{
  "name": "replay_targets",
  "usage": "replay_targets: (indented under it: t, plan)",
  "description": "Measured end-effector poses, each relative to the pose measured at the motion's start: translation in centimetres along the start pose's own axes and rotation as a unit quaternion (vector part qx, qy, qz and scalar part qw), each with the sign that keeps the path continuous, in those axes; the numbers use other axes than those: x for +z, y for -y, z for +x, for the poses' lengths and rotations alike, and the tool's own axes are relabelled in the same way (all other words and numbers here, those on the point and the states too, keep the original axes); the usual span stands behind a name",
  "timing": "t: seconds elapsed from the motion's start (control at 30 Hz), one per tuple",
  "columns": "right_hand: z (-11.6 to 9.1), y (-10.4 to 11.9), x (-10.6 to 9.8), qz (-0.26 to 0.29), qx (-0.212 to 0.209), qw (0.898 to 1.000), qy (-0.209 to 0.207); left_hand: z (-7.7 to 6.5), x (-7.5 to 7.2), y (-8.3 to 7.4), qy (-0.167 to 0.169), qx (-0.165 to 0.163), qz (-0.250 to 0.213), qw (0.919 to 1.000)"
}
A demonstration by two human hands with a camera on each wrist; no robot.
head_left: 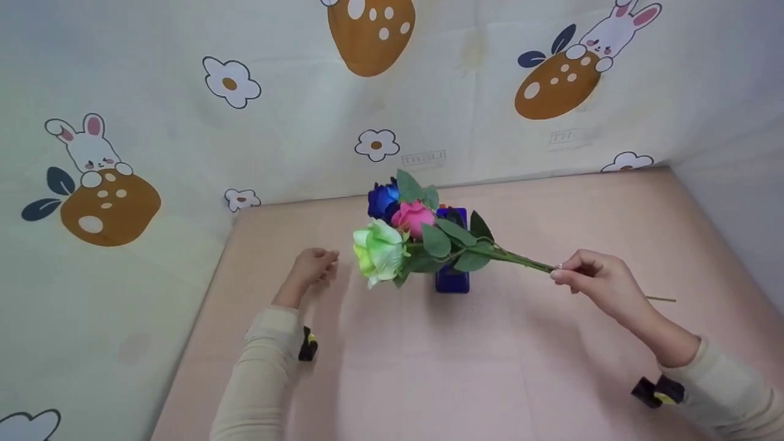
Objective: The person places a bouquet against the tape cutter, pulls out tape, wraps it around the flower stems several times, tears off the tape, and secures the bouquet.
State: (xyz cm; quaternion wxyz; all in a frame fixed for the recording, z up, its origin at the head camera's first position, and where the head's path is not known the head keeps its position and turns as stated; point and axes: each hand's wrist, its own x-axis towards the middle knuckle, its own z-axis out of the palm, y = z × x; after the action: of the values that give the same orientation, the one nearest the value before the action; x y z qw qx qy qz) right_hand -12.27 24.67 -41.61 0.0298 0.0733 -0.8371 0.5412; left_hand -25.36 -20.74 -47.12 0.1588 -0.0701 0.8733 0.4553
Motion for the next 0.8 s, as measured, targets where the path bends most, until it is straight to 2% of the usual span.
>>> replay_targets:
  t: [0.1,0.23,0.33,0.4,0.47,0.5,0.57,0.67,0.73,0.8]
  plan:
    - [0.2,1.2,0.3,0.033,0.001,0.999,-0.012,0.0,2.9,-1.2,0.055,0.086,-0.035,0.9942]
    - [0.7,2.5,1.5,0.084,0.014,0.996,-0.012,-1.3,7.6,-4.1,0.126,0.201,-0.062,0.9694]
    - [1.3,3.1,2.8,0.115,0.026,0.993,-0.006,-3.5,10.7,-7.0,0.150,0.258,-0.041,0.9536]
    - [1.7,3.2,3.7,0.131,0.032,0.991,-0.002,-4.9,12.4,-8.9,0.154,0.276,-0.049,0.9475]
    - [2.0,3.1,4.5,0.143,0.036,0.989,-0.001,-6.1,13.7,-10.7,0.151,0.290,-0.079,0.9417]
    - [2.1,3.0,4.9,0.147,0.037,0.988,0.001,-6.5,14.2,-11.4,0.147,0.293,-0.110,0.9382]
    - [2.3,2.9,5.7,0.152,0.037,0.988,0.006,-7.2,14.9,-12.7,0.139,0.303,-0.184,0.9246]
    - [2.5,2.7,6.5,0.159,0.038,0.986,0.015,-7.6,15.5,-13.7,0.104,0.305,-0.263,0.9093]
    - [2.6,2.6,6.8,0.162,0.043,0.985,0.032,-7.7,15.7,-13.9,0.082,0.296,-0.294,0.9053]
    - [2.9,2.6,6.8,0.160,0.058,0.984,0.055,-7.6,15.7,-14.0,0.064,0.283,-0.304,0.9071]
